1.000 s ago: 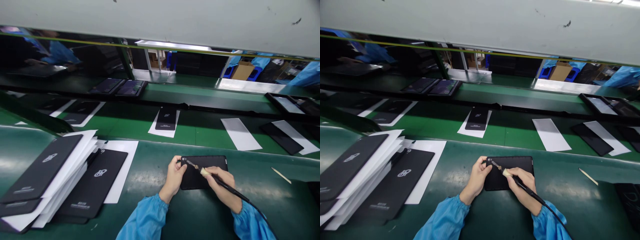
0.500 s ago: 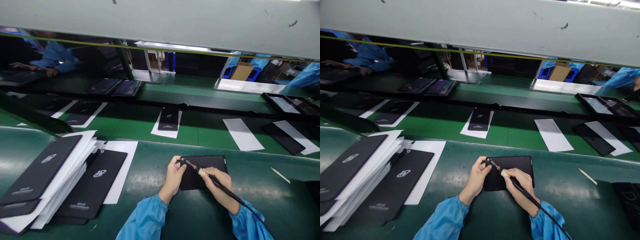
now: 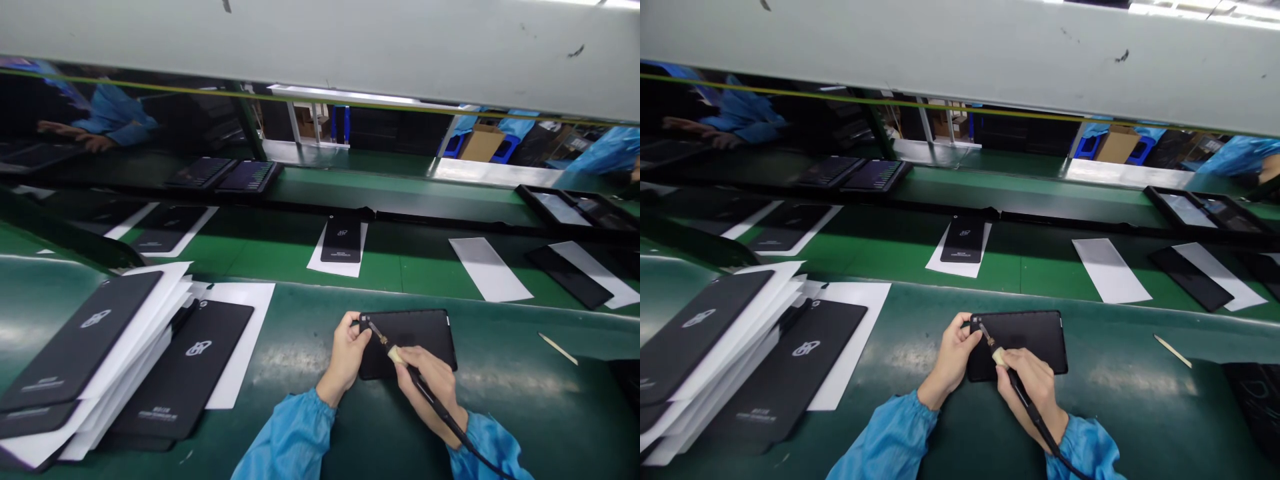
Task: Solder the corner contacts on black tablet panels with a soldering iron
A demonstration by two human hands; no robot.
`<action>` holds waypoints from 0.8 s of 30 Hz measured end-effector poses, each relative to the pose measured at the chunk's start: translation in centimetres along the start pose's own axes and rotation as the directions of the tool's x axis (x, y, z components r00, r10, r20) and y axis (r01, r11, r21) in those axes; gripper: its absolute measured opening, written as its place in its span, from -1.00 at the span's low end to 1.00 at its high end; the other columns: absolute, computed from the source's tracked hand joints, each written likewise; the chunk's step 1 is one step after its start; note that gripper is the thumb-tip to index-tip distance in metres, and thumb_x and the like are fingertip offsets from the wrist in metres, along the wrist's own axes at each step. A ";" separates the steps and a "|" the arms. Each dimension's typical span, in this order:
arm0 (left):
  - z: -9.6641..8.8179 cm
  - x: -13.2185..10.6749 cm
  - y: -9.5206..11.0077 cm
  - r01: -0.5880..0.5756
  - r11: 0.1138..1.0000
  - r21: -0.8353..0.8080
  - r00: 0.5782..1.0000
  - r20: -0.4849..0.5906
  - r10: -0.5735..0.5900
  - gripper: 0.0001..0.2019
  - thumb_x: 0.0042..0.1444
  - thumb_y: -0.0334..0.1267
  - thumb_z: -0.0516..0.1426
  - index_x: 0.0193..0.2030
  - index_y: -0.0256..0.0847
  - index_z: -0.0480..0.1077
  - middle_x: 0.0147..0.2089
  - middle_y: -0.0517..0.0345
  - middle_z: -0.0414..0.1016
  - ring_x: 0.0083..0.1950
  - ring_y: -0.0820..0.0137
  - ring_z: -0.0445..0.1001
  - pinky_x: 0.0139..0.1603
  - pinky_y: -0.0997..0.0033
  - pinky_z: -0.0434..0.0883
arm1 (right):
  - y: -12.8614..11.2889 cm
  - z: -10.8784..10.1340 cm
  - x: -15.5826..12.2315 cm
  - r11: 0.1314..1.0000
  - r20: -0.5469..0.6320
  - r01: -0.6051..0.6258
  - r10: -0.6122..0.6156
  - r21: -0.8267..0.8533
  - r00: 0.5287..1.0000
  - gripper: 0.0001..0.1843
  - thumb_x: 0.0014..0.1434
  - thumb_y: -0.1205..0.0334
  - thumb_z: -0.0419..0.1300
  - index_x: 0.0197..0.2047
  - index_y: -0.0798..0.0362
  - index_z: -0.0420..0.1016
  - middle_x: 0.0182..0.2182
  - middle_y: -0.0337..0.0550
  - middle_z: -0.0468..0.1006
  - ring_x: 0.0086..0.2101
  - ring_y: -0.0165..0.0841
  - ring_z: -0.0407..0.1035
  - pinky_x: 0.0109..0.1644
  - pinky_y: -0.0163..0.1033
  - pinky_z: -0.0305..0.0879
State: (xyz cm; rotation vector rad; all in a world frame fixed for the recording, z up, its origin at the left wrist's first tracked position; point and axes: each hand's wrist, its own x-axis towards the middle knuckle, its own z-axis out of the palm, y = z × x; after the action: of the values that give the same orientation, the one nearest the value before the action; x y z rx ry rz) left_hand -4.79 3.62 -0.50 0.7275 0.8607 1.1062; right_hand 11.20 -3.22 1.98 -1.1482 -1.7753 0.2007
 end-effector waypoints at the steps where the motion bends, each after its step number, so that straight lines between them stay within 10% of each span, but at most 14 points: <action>1: 0.0 0.0 0.0 0.005 1.000 -0.006 1.000 0.001 -0.005 -0.65 -0.02 -0.23 0.34 -0.19 -0.17 0.27 -0.42 0.19 0.61 -0.46 0.36 0.57 -0.38 0.44 0.45 | 0.2 -0.2 -0.2 1.000 -0.017 -0.010 0.010 -0.012 1.000 -0.71 0.17 0.48 0.21 -0.07 -0.02 0.50 -0.28 -0.11 0.65 -0.29 -0.25 0.58 -0.16 -0.15 0.55; 14: 0.2 -0.3 0.4 0.023 0.999 -0.044 1.000 0.004 -0.023 -0.64 -0.02 -0.22 0.34 -0.20 -0.18 0.26 -0.42 0.20 0.61 -0.49 0.40 0.55 -0.38 0.44 0.46 | 1.9 -3.0 -0.6 0.990 -0.181 -0.123 0.108 -0.073 0.977 -0.82 0.23 0.28 0.24 -0.08 0.04 0.56 -0.29 -0.11 0.67 -0.26 -0.25 0.60 -0.11 -0.19 0.55; 24: 0.3 -0.5 0.5 -0.014 0.999 -0.035 0.999 0.036 0.016 -0.72 0.04 -0.20 0.33 -0.24 -0.21 0.33 -0.42 0.23 0.59 -0.44 0.48 0.50 -0.36 0.55 0.37 | 5.2 -5.1 3.7 0.967 -0.039 0.051 -0.062 -0.248 0.997 -0.75 0.27 0.39 0.20 0.00 0.00 0.55 -0.14 -0.09 0.66 -0.15 -0.26 0.57 0.00 -0.17 0.47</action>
State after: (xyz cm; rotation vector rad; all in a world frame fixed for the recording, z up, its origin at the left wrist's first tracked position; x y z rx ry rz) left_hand -4.89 3.28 0.16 0.7246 0.8047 1.1154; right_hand 18.11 0.70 3.92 -1.2638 -1.8251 -0.0839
